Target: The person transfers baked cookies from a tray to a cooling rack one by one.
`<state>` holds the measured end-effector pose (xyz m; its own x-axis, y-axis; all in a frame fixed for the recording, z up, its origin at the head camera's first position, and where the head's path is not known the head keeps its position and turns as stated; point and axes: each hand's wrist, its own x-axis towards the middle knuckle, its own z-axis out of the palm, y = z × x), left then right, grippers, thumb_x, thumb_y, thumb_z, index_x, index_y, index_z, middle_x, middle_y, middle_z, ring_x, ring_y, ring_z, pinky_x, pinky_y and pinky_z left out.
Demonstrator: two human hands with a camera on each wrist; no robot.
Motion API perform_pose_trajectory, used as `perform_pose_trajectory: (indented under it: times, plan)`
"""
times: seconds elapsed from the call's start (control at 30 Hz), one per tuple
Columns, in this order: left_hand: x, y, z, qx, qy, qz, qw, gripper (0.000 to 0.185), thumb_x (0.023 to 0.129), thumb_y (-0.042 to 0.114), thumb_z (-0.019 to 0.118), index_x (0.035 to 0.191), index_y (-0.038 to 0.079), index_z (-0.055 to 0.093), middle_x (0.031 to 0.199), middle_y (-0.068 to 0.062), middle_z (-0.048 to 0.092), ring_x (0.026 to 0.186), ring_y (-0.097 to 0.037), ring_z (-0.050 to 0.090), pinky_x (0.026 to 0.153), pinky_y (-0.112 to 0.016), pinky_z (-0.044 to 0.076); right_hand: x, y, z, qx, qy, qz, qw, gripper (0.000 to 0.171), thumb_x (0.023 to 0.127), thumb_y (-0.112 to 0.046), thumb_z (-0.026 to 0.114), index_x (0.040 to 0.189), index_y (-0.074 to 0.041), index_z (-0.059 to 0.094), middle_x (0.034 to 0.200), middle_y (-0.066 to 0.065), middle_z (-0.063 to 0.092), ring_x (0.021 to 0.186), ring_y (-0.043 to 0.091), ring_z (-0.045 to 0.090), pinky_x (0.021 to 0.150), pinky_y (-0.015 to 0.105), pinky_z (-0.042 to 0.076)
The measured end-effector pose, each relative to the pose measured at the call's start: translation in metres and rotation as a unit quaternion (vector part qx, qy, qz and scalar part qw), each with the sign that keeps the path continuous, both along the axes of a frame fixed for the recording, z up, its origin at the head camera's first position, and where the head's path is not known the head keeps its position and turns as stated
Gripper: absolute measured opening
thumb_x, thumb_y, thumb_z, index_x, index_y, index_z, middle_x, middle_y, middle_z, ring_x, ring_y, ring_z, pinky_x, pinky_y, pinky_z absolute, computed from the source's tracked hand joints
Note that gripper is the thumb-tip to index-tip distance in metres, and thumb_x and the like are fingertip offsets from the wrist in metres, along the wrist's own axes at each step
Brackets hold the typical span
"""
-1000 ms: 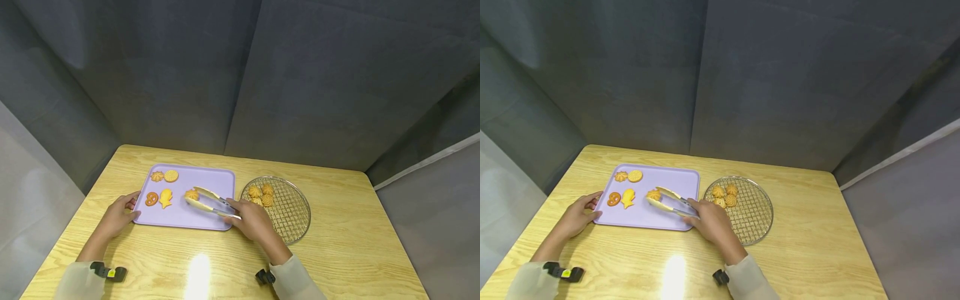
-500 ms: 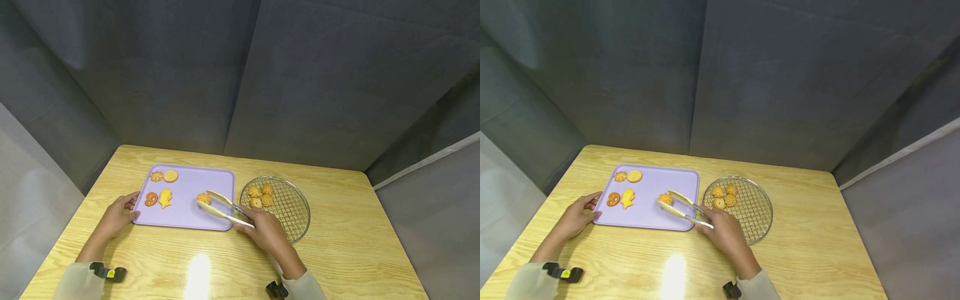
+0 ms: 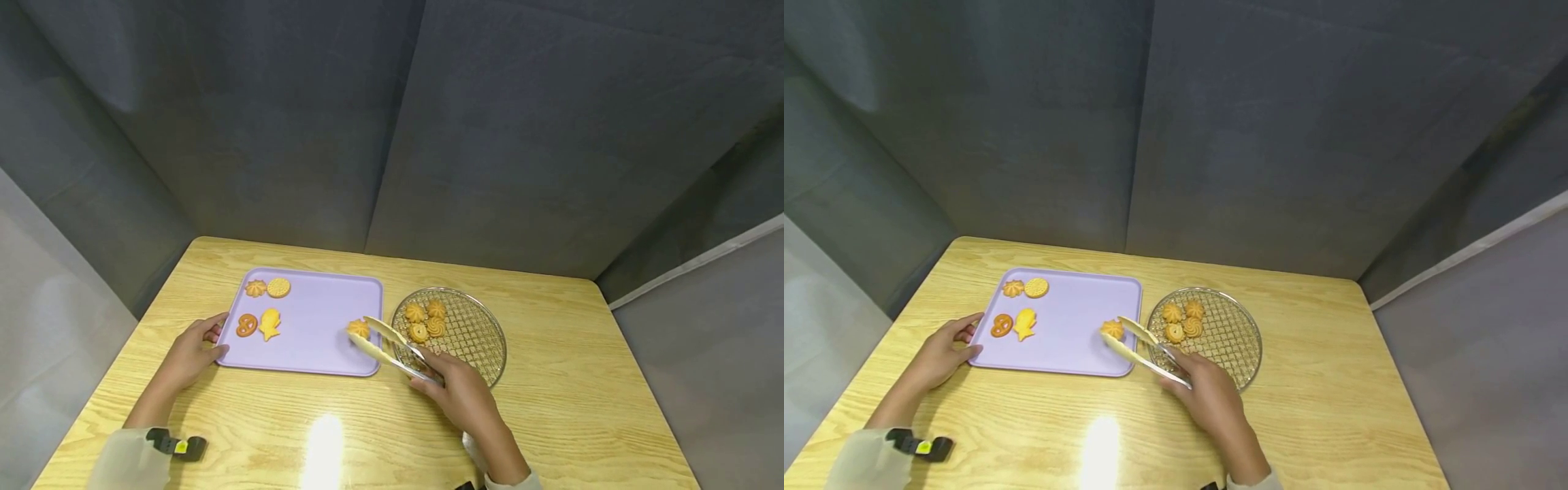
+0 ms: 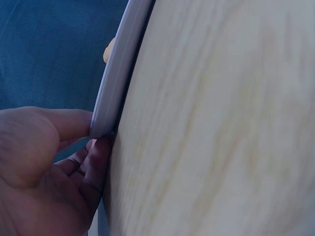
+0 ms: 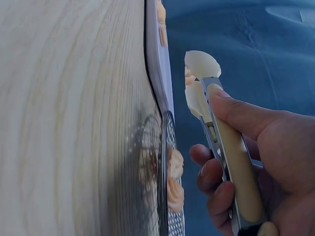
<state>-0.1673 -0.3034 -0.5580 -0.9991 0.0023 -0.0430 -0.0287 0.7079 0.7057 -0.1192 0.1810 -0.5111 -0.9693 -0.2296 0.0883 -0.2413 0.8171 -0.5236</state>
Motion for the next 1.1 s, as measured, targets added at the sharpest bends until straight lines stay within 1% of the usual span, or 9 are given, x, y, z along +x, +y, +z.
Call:
perform_pose_trajectory:
  times: [0.1, 0.23, 0.33, 0.4, 0.63, 0.8, 0.87, 0.97, 1.1]
  plan:
    - [0.000, 0.000, 0.000, -0.002, 0.000, -0.001, 1.0000, 0.064, 0.092, -0.004, 0.069, 0.150, -0.010, 0.043, 0.117, -0.020, 0.053, 0.106, -0.033, 0.053, 0.077, -0.027, 0.044, 0.006, 0.008, 0.001, -0.005, -0.008, -0.008, 1.000, 0.062, 0.088, -0.038, 0.080, 0.144, -0.017, 0.062, 0.088, -0.012, 0.064, 0.076, 0.009, 0.055, 0.070, 0.031, 0.048]
    - [-0.001, -0.001, -0.001, -0.008, 0.002, -0.001, 1.0000, 0.064, 0.092, -0.004, 0.068, 0.150, -0.010, 0.042, 0.117, -0.021, 0.054, 0.106, -0.034, 0.053, 0.078, -0.030, 0.045, 0.013, 0.022, 0.002, -0.005, -0.008, -0.018, 1.000, 0.064, 0.090, -0.040, 0.078, 0.146, -0.016, 0.060, 0.111, 0.002, 0.074, 0.101, 0.026, 0.069, 0.088, 0.048, 0.056]
    - [-0.001, -0.001, -0.002, -0.011, 0.001, 0.000, 0.9999, 0.064, 0.092, -0.004, 0.068, 0.150, -0.010, 0.042, 0.117, -0.020, 0.053, 0.106, -0.033, 0.053, 0.078, -0.028, 0.045, 0.018, 0.032, 0.002, -0.007, -0.009, -0.025, 1.000, 0.064, 0.091, -0.041, 0.077, 0.147, -0.014, 0.059, 0.133, 0.013, 0.068, 0.122, 0.039, 0.064, 0.100, 0.060, 0.050]
    - [-0.001, -0.001, -0.003, -0.012, 0.002, 0.001, 0.9999, 0.063, 0.092, -0.004, 0.067, 0.151, -0.009, 0.043, 0.117, -0.019, 0.054, 0.106, -0.032, 0.053, 0.078, -0.026, 0.044, 0.021, 0.039, 0.002, -0.006, -0.013, -0.030, 0.999, 0.064, 0.092, -0.042, 0.076, 0.147, -0.015, 0.058, 0.133, 0.015, 0.068, 0.122, 0.040, 0.064, 0.100, 0.061, 0.050]
    - [-0.002, -0.001, -0.004, -0.011, 0.007, 0.000, 0.9999, 0.063, 0.092, -0.005, 0.067, 0.150, -0.010, 0.043, 0.117, -0.018, 0.053, 0.105, -0.031, 0.052, 0.075, -0.024, 0.044, 0.031, 0.059, 0.003, 0.006, -0.010, -0.052, 0.999, 0.062, 0.093, -0.041, 0.074, 0.146, -0.013, 0.060, 0.121, 0.012, 0.072, 0.105, 0.036, 0.069, 0.087, 0.056, 0.055]
    - [-0.002, -0.001, -0.004, -0.011, 0.005, 0.000, 0.9999, 0.063, 0.092, -0.004, 0.067, 0.150, -0.009, 0.043, 0.117, -0.018, 0.053, 0.105, -0.032, 0.052, 0.074, -0.024, 0.044, 0.038, 0.074, 0.001, 0.018, -0.016, -0.069, 0.997, 0.062, 0.094, -0.043, 0.073, 0.146, -0.011, 0.059, 0.123, 0.013, 0.072, 0.106, 0.034, 0.069, 0.085, 0.053, 0.055]
    - [-0.002, -0.001, -0.004, -0.012, 0.004, 0.000, 0.9999, 0.063, 0.092, -0.004, 0.067, 0.150, -0.009, 0.043, 0.117, -0.018, 0.053, 0.105, -0.032, 0.053, 0.075, -0.024, 0.044, 0.040, 0.079, 0.000, 0.019, -0.027, -0.078, 0.996, 0.063, 0.094, -0.044, 0.073, 0.146, -0.011, 0.059, 0.109, 0.007, 0.073, 0.092, 0.026, 0.069, 0.075, 0.043, 0.055]
    - [-0.002, -0.001, -0.004, -0.013, 0.005, -0.001, 0.9999, 0.063, 0.092, -0.004, 0.067, 0.150, -0.009, 0.043, 0.116, -0.018, 0.053, 0.105, -0.032, 0.053, 0.075, -0.025, 0.044, 0.043, 0.086, 0.000, 0.028, -0.036, -0.089, 0.995, 0.063, 0.094, -0.045, 0.073, 0.145, -0.010, 0.060, 0.085, -0.004, 0.062, 0.071, 0.013, 0.054, 0.062, 0.030, 0.044]
    - [-0.002, -0.002, -0.004, -0.014, 0.006, -0.003, 0.9999, 0.063, 0.092, -0.004, 0.067, 0.150, -0.009, 0.043, 0.116, -0.019, 0.054, 0.105, -0.032, 0.053, 0.076, -0.026, 0.044, 0.047, 0.094, 0.001, 0.044, -0.040, -0.100, 0.993, 0.065, 0.094, -0.048, 0.072, 0.145, -0.010, 0.060, 0.078, -0.009, 0.055, 0.068, 0.009, 0.046, 0.062, 0.027, 0.038]
